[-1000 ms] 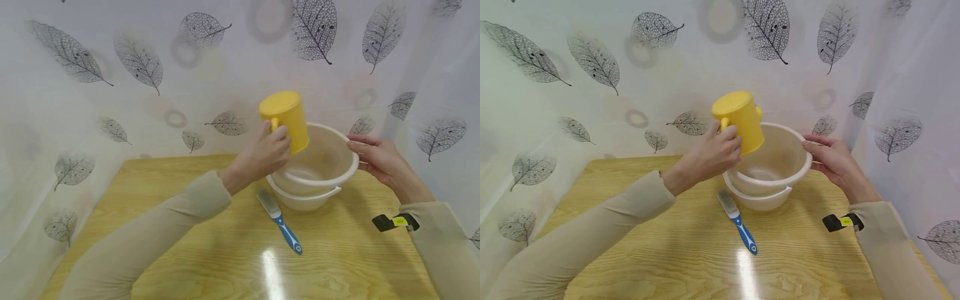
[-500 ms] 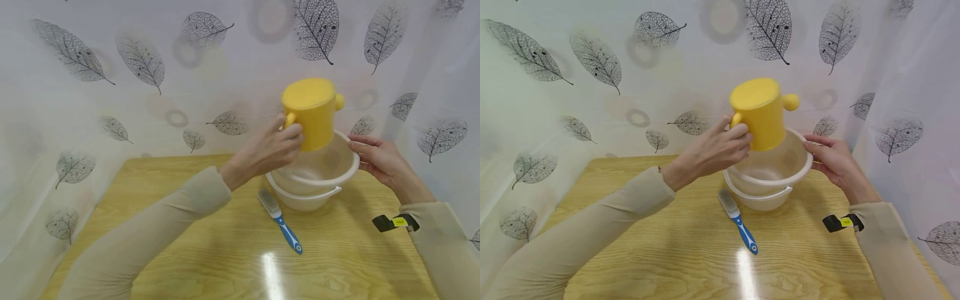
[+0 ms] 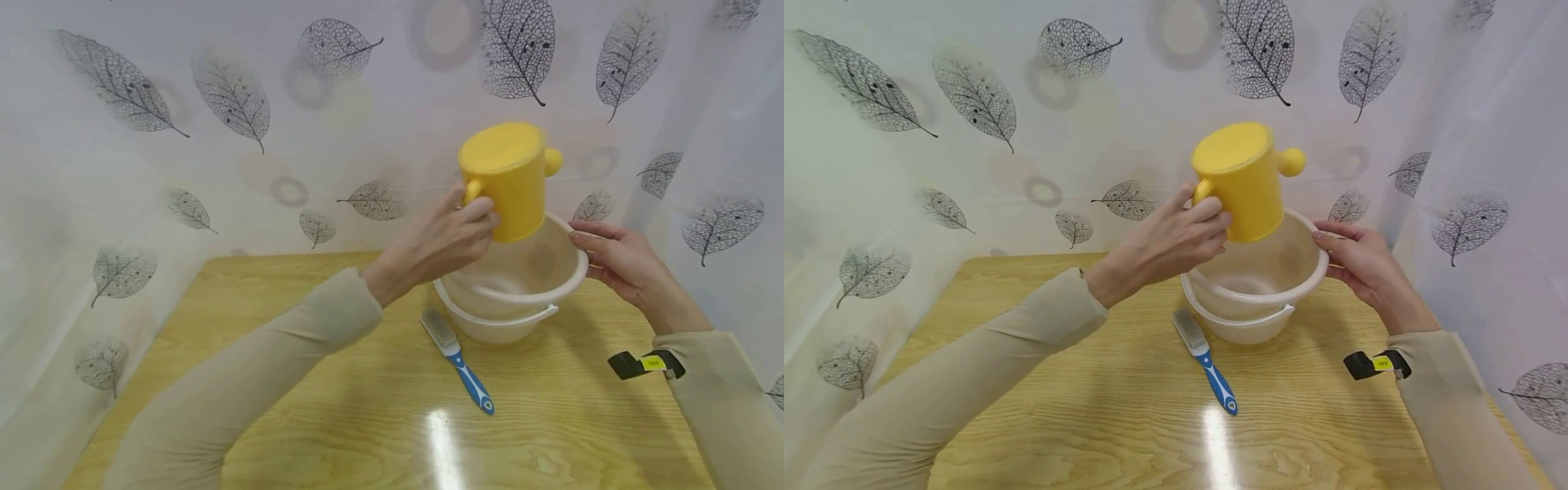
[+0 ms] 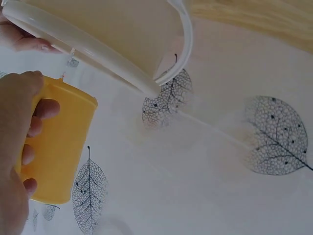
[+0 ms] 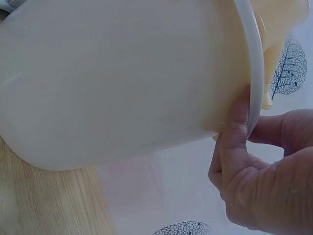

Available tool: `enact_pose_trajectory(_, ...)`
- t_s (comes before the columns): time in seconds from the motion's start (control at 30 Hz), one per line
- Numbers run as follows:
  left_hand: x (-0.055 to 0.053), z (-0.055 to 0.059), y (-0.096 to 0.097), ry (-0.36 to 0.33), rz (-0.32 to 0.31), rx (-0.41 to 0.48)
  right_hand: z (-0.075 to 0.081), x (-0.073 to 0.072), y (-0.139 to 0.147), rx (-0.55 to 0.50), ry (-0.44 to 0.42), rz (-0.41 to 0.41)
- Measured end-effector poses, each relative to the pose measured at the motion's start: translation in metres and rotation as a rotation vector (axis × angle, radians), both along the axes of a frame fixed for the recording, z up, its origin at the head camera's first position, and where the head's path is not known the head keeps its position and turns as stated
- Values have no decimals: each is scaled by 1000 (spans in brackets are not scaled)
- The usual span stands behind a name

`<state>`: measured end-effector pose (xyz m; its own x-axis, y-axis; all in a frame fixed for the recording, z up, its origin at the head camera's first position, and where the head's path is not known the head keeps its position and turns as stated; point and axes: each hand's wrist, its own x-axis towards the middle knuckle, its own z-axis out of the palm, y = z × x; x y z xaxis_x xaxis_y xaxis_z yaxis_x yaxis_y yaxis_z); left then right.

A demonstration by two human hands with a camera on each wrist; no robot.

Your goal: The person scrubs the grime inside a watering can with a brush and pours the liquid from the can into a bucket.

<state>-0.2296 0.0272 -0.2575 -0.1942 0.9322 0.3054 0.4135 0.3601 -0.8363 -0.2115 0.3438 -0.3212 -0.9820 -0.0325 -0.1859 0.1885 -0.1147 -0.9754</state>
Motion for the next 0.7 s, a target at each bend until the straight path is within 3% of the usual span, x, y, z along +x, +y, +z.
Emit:
enact_pose_trajectory(0.37,-5,-3,1,-60,10,41,0,0,1,-2,10,2)
enact_pose_trajectory(0.47,-4,-3,1,-163,12,95,0,-1,1,-1,7,0)
enact_pose_trajectory(0.7,3,-11,-3,-537,49,335,0,0,-1,24,-6,-8)
